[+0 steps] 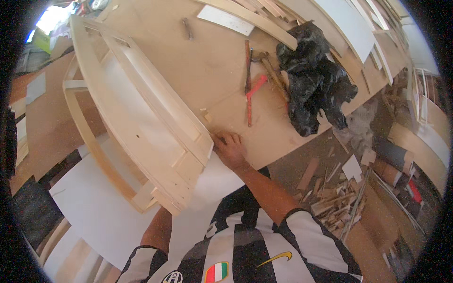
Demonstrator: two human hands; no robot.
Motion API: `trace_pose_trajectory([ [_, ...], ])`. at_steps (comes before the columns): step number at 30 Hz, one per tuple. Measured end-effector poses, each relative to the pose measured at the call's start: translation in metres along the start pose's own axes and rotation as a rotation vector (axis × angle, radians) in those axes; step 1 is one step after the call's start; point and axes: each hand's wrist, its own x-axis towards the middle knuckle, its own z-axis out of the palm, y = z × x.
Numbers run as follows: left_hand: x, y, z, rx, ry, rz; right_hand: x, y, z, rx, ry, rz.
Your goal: The person constructs a wooden frame by sawing a piece of wood, using pliers to pull a nail, hammering joints, and inserting a white panel into the base.
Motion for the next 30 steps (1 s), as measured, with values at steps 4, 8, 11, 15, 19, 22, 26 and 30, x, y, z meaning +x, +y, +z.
trace_pose_trajectory([
  [4, 0.001, 0.0, 0.001, -0.004, 0.003, -0.011, 0.002, -0.002, -0.001, -0.013, 0.023, 0.018],
  [8, 0.0, -0.003, 0.0, -0.011, 0.0, -0.025, 0.005, -0.004, -0.002, -0.004, 0.023, 0.012],
  [11, -0.001, -0.005, 0.0, -0.012, -0.004, -0.033, 0.006, -0.004, -0.002, 0.031, 0.027, 0.026],
  [15, -0.003, -0.009, -0.002, -0.017, -0.009, -0.045, 0.005, -0.002, -0.001, 0.003, -0.005, 0.033],
  [19, -0.003, -0.011, -0.002, -0.018, -0.016, -0.052, 0.005, -0.001, 0.0, -0.011, -0.035, 0.046],
  [22, -0.004, -0.011, -0.003, -0.021, -0.025, -0.053, 0.006, -0.001, -0.001, 0.016, -0.032, 0.053],
  [26, -0.006, -0.012, -0.006, -0.017, -0.03, -0.061, 0.008, -0.001, -0.003, 0.014, -0.033, 0.051],
  [30, -0.009, -0.014, -0.01, -0.015, -0.038, -0.066, 0.008, -0.001, -0.004, 0.018, -0.047, 0.068],
])
